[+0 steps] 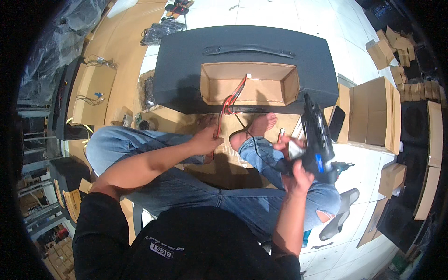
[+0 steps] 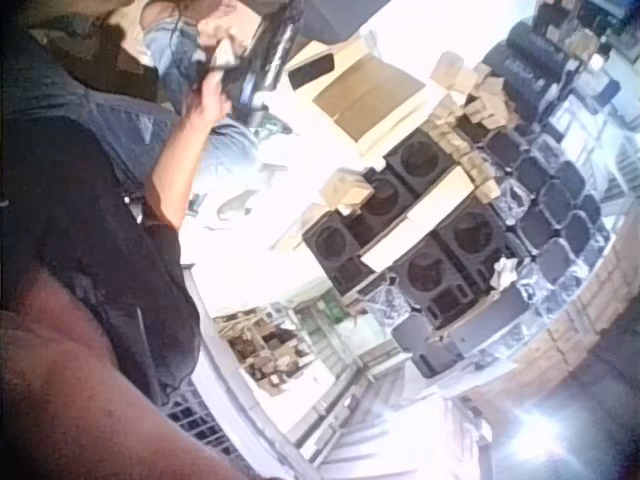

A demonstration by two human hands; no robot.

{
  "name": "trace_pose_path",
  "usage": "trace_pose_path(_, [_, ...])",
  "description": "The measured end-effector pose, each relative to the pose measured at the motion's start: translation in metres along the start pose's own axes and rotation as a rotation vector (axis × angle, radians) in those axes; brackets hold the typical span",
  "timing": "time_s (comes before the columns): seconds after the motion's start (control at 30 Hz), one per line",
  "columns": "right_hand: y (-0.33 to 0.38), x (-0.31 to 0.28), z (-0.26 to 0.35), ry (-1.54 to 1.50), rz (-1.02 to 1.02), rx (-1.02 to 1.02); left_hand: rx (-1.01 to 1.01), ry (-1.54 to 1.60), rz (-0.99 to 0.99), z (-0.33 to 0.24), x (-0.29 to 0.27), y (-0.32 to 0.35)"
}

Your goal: The person uses a hot glue gun to attach a black fabric cover to the edges of a cardboard speaker box. They apply glue along the seams and press the fabric into place, then retrieve a circuit board from a nearby box.

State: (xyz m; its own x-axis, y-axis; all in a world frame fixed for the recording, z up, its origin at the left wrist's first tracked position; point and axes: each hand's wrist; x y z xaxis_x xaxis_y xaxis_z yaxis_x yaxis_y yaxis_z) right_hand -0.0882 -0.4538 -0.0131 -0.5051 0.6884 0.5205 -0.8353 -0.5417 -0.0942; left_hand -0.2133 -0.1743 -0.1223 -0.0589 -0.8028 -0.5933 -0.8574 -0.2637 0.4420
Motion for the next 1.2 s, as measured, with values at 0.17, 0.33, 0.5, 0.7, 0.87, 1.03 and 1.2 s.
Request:
trace_pose_path(0.17, [0.060, -0.006, -0.015, -0.052, -0.110, 0.084, -0.102, 0.011, 0.168, -0.005, -0.025, -0.002])
trace_pose_path(0.33, [0.094, 0.023, -0.043, -0.095, -0.017, 0.263, 0.191, -0.172, -0.082, -0.050, -0.037, 0.054])
trace_pose_path(0.5, [0.090, 0.085, -0.032, -0.337, 0.277, 0.404, 0.320, -0.117, -0.120, -0.008, -0.022, 0.079])
trace_pose_path(0.7, [0.061, 0.102, -0.013, -0.324, 0.353, 0.140, 0.090, 0.295, 0.147, 0.010, -0.003, 0.063])
trace_pose_path(0.87, [0.065, 0.061, 0.003, -0.246, 0.145, 0.012, -0.022, 0.709, 0.018, -0.064, -0.066, 0.041])
trace_pose_path(1.03, [0.102, 0.051, 0.000, -0.269, 0.121, 0.075, 0.156, 1.147, -0.053, -0.116, -0.099, -0.010])
trace_pose_path(1.2, [0.124, 0.089, -0.007, -0.411, 0.170, 0.138, 0.238, 0.600, 0.186, -0.128, -0.041, -0.018])
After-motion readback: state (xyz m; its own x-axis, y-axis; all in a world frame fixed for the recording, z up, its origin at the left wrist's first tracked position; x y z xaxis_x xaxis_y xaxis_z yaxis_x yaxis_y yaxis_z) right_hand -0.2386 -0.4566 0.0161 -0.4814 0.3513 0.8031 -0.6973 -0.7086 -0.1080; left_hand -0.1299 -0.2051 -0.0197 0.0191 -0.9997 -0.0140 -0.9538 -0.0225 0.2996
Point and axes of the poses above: each hand's wrist, its own y-axis away from the middle knuckle, its own x-axis out of the palm, z = x × y
